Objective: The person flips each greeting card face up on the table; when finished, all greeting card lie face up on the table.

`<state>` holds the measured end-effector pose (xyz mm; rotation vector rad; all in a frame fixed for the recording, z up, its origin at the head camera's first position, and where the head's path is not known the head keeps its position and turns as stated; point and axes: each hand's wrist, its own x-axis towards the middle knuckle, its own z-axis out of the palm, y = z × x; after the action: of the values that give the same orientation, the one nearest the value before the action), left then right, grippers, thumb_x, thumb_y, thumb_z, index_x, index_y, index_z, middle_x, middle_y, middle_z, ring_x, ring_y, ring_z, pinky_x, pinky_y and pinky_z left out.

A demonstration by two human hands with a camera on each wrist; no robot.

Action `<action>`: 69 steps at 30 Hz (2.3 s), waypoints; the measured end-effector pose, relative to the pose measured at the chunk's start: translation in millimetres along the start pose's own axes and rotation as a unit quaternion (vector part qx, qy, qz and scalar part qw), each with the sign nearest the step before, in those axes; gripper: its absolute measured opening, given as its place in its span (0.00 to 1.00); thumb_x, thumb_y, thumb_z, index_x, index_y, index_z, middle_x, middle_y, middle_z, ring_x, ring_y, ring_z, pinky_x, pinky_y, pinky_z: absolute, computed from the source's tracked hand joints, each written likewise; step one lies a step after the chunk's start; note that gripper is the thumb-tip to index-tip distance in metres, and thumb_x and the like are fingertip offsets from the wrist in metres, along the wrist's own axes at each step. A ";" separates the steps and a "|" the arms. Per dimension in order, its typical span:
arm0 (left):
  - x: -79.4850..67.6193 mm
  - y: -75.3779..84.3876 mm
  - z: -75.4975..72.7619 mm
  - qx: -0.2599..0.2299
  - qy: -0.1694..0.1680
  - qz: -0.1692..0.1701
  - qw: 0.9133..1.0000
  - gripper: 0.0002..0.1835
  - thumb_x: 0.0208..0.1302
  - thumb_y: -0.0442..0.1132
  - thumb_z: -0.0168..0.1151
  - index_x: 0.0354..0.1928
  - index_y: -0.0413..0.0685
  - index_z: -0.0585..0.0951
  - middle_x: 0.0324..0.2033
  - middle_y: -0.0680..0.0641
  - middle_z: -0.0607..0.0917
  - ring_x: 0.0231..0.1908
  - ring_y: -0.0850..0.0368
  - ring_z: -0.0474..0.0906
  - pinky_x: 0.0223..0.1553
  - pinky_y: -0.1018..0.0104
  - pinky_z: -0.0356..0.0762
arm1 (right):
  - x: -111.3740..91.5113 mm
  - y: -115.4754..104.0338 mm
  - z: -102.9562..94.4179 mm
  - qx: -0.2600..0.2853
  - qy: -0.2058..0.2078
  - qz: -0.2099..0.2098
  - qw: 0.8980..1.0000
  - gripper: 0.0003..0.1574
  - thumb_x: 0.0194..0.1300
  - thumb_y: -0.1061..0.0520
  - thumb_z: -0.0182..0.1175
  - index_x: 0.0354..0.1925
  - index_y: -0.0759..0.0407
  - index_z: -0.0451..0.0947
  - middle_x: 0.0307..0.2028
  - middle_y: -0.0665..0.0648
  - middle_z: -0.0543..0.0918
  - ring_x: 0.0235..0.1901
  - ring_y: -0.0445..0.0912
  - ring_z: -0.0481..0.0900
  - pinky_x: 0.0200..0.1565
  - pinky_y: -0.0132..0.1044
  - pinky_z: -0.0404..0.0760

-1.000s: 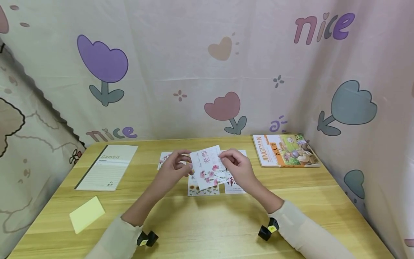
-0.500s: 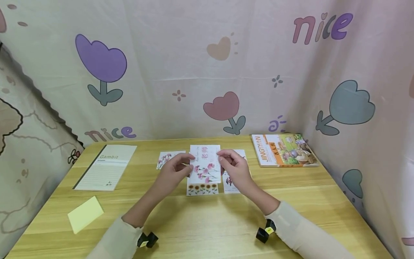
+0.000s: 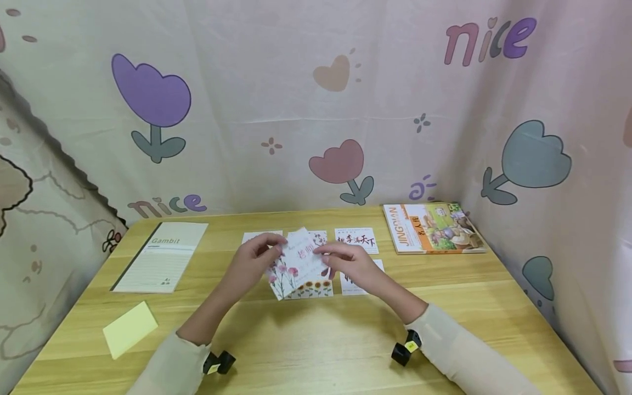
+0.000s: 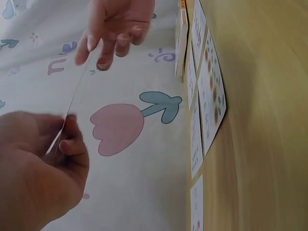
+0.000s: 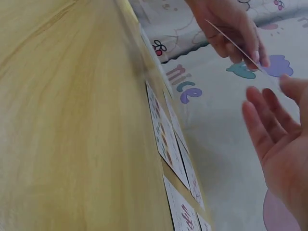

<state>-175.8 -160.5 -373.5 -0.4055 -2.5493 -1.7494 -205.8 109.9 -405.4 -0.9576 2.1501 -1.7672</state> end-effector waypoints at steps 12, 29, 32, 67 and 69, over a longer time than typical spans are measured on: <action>-1.5 -5.1 2.7 0.066 -0.103 -0.014 0.992 0.11 0.73 0.45 0.61 0.53 0.57 0.83 0.42 0.50 0.85 0.36 0.54 0.78 0.35 0.66 0.79 | 0.8 -1.6 6.3 -0.035 0.024 0.041 0.998 0.22 0.73 0.57 0.60 0.62 0.58 0.78 0.33 0.58 0.85 0.30 0.54 0.84 0.39 0.36 0.82; -24.8 -33.4 -37.8 -0.001 -0.052 -0.071 0.996 0.16 0.73 0.41 0.60 0.58 0.43 0.78 0.38 0.33 0.79 0.27 0.45 0.75 0.24 0.66 0.76 | 21.1 -5.6 25.8 -0.056 0.030 0.083 0.995 0.21 0.69 0.55 0.65 0.58 0.55 0.81 0.38 0.56 0.87 0.34 0.47 0.86 0.43 0.51 0.84; -29.8 -43.3 -50.4 0.015 -0.046 -0.087 0.995 0.16 0.73 0.41 0.60 0.58 0.44 0.79 0.38 0.35 0.80 0.26 0.47 0.75 0.24 0.65 0.76 | 33.5 -2.5 39.3 -0.047 0.007 0.093 0.994 0.19 0.69 0.58 0.64 0.57 0.57 0.81 0.39 0.56 0.85 0.34 0.49 0.87 0.41 0.56 0.84; 5.8 -96.0 -94.9 0.264 -0.104 -0.088 0.955 0.08 0.69 0.33 0.61 0.46 0.41 0.84 0.42 0.43 0.85 0.43 0.50 0.77 0.51 0.49 0.75 | 103.5 41.1 86.9 -0.401 -0.091 0.014 0.912 0.16 0.69 0.52 0.66 0.53 0.53 0.85 0.47 0.48 0.86 0.47 0.41 0.80 0.56 0.34 0.76; 6.5 -97.4 -96.0 0.267 -0.104 -0.092 0.954 0.08 0.69 0.33 0.61 0.46 0.41 0.84 0.42 0.44 0.84 0.43 0.50 0.76 0.51 0.50 0.74 | 104.5 42.1 87.7 -0.412 -0.097 0.012 0.906 0.16 0.70 0.51 0.65 0.54 0.51 0.85 0.48 0.48 0.85 0.47 0.41 0.79 0.57 0.35 0.76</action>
<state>-216.2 -280.4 -425.9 -0.3464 -3.1463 -1.0156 -254.6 -19.0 -442.6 -1.1787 2.7647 -0.6448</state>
